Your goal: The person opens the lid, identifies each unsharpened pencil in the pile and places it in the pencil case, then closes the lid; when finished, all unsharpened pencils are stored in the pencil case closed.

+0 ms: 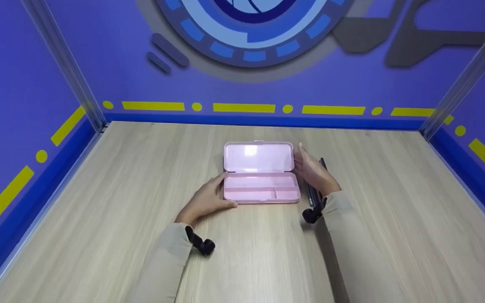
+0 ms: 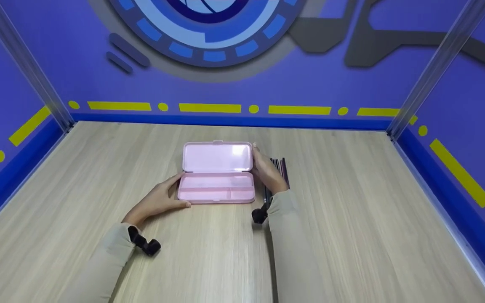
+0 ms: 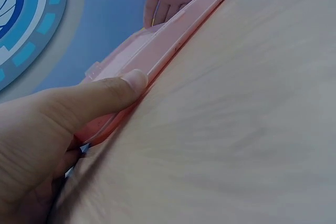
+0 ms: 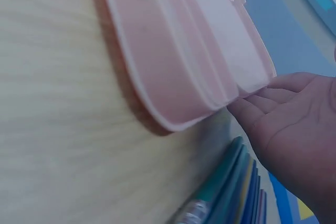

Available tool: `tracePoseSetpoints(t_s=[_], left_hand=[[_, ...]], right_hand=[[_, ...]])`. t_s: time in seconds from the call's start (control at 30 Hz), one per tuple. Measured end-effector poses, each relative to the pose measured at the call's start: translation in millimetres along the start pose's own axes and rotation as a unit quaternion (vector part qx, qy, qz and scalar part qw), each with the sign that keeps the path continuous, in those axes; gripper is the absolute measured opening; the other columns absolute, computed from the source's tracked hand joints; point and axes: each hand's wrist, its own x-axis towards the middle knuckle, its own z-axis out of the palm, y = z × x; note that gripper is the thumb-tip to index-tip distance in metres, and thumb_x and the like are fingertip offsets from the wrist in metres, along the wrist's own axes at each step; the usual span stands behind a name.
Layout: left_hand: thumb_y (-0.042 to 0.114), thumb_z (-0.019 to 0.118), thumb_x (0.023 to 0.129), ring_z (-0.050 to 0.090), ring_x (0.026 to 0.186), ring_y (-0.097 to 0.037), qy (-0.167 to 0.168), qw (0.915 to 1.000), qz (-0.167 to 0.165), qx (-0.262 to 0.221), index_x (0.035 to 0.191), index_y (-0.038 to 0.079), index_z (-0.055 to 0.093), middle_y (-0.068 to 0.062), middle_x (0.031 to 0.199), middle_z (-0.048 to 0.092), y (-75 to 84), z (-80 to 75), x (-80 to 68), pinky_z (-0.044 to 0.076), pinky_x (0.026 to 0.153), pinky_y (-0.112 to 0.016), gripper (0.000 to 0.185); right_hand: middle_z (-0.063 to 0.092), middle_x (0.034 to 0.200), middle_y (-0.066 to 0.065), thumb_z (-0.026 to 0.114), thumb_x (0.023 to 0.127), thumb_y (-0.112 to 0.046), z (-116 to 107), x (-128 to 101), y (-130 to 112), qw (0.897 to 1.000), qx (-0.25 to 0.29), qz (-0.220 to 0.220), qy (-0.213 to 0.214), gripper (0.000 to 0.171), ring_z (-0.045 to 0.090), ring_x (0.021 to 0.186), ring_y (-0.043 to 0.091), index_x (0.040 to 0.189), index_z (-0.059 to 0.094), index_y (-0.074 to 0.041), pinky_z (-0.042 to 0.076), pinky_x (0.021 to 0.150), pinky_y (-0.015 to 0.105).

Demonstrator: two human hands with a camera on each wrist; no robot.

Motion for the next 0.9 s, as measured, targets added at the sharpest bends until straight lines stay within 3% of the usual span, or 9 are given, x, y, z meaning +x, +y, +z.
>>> tracePoseSetpoints(t_s=[0.2,0.4,0.53,0.67,0.9], left_hand=[[0.042,0.084,0.069,0.033,0.141,-0.032,0.001,1.0000,0.001,0.008,0.150,0.016,0.033,-0.015,0.152,0.036,-3.2,-0.3,-0.4,0.027,0.117,-0.048,0.099],[0.041,0.084,0.070,0.033,0.141,-0.035,0.003,1.0000,0.000,0.006,0.150,0.014,0.035,-0.018,0.151,0.037,-2.3,1.2,-1.4,0.027,0.116,-0.050,0.098],[0.040,0.085,0.069,0.035,0.140,-0.035,0.005,1.0000,-0.002,0.006,0.150,0.014,0.035,-0.019,0.150,0.039,-1.7,1.0,-1.6,0.028,0.116,-0.050,0.098],[0.041,0.085,0.069,0.034,0.140,-0.034,0.005,1.0000,-0.006,0.004,0.150,0.015,0.035,-0.018,0.150,0.038,-0.9,0.3,-1.6,0.028,0.116,-0.049,0.098],[0.042,0.084,0.070,0.034,0.140,-0.034,0.002,0.9999,-0.010,0.012,0.150,0.016,0.035,-0.018,0.151,0.038,1.3,-0.2,-1.7,0.028,0.116,-0.049,0.098]], right_hand=[[0.012,0.161,0.017,0.021,0.104,-0.048,-2,-6,-10,0.996,-0.082,0.012,0.012,0.071,0.015,0.148,0.030,0.153,0.006,0.000,0.018,0.121,0.043],[0.023,0.157,0.021,0.040,0.102,-0.042,-10,-20,-18,0.989,-0.149,0.004,0.022,0.071,0.026,0.145,0.034,0.152,0.018,0.003,0.022,0.120,0.046],[0.029,0.155,0.019,0.049,0.098,-0.043,-18,-31,-25,0.974,-0.223,-0.005,0.028,0.070,0.028,0.143,0.036,0.150,0.027,-0.001,0.024,0.118,0.050],[0.041,0.148,0.021,0.055,0.096,-0.039,-25,-39,-30,0.953,-0.300,-0.018,0.038,0.067,0.039,0.137,0.038,0.146,0.036,0.000,0.032,0.113,0.052],[0.055,0.133,0.027,0.062,0.093,-0.024,-40,-51,-26,0.926,-0.373,-0.023,0.061,0.057,0.054,0.121,0.039,0.139,0.045,0.006,0.045,0.103,0.052]])
